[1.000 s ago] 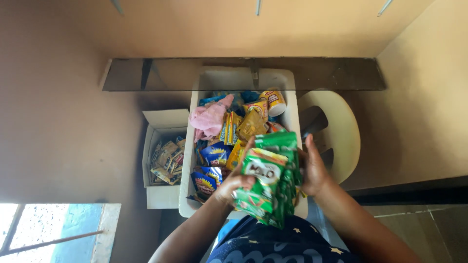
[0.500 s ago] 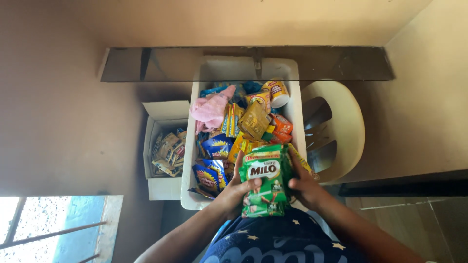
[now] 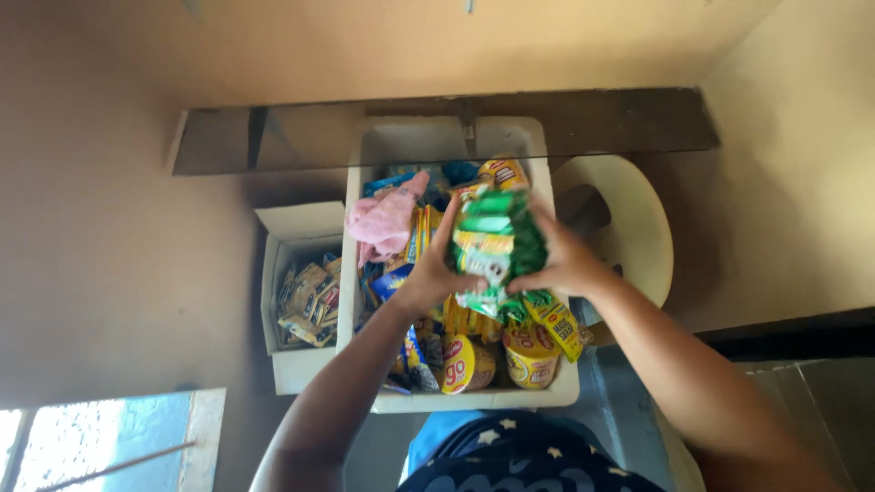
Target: Organizing and arranging food sachet packets on a shelf in a storage area.
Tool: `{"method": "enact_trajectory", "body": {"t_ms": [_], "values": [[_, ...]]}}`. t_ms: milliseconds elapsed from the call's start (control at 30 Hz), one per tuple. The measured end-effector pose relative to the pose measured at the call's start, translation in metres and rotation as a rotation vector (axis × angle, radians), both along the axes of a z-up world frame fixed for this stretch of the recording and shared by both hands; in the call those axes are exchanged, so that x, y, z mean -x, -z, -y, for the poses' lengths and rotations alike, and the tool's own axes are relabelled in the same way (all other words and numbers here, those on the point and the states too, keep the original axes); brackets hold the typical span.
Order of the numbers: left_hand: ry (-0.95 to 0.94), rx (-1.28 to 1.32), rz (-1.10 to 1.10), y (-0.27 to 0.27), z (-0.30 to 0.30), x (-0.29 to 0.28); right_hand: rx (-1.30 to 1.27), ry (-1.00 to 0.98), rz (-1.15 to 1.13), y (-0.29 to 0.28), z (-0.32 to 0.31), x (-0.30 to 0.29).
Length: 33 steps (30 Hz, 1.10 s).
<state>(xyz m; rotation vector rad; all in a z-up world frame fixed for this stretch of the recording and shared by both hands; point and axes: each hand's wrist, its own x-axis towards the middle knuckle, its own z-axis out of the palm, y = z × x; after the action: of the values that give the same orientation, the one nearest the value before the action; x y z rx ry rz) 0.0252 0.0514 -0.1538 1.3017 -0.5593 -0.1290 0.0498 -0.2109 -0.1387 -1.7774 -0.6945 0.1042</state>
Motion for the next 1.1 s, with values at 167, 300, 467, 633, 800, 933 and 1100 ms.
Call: {"method": "enact_trajectory", "body": {"t_ms": [167,300,467,633,800,933,1100], "values": [[-0.195,-0.453,-0.119,0.054,-0.003,0.022,0.411,-0.088,0.106,0.007,-0.025,-0.005],[-0.459,-0.839,0.232,0.019,-0.013,0.027,0.629,-0.094,0.097,-0.009,-0.047,-0.001],[-0.196,-1.069,0.615,-0.022,-0.020,0.013,0.764,-0.132,-0.143,0.005,-0.058,0.003],[0.037,-1.035,0.515,-0.006,-0.026,0.014,0.466,-0.106,0.072,0.045,-0.022,-0.001],[-0.146,-0.897,0.498,0.011,-0.032,0.024,-0.332,0.162,-0.610,0.071,0.042,0.026],[-0.174,-0.876,0.502,0.016,-0.036,0.025,0.064,0.031,-0.461,0.071,0.034,0.073],[-0.152,-0.906,0.499,0.021,-0.037,0.027,0.926,0.243,-0.102,0.049,-0.005,0.087]]}}
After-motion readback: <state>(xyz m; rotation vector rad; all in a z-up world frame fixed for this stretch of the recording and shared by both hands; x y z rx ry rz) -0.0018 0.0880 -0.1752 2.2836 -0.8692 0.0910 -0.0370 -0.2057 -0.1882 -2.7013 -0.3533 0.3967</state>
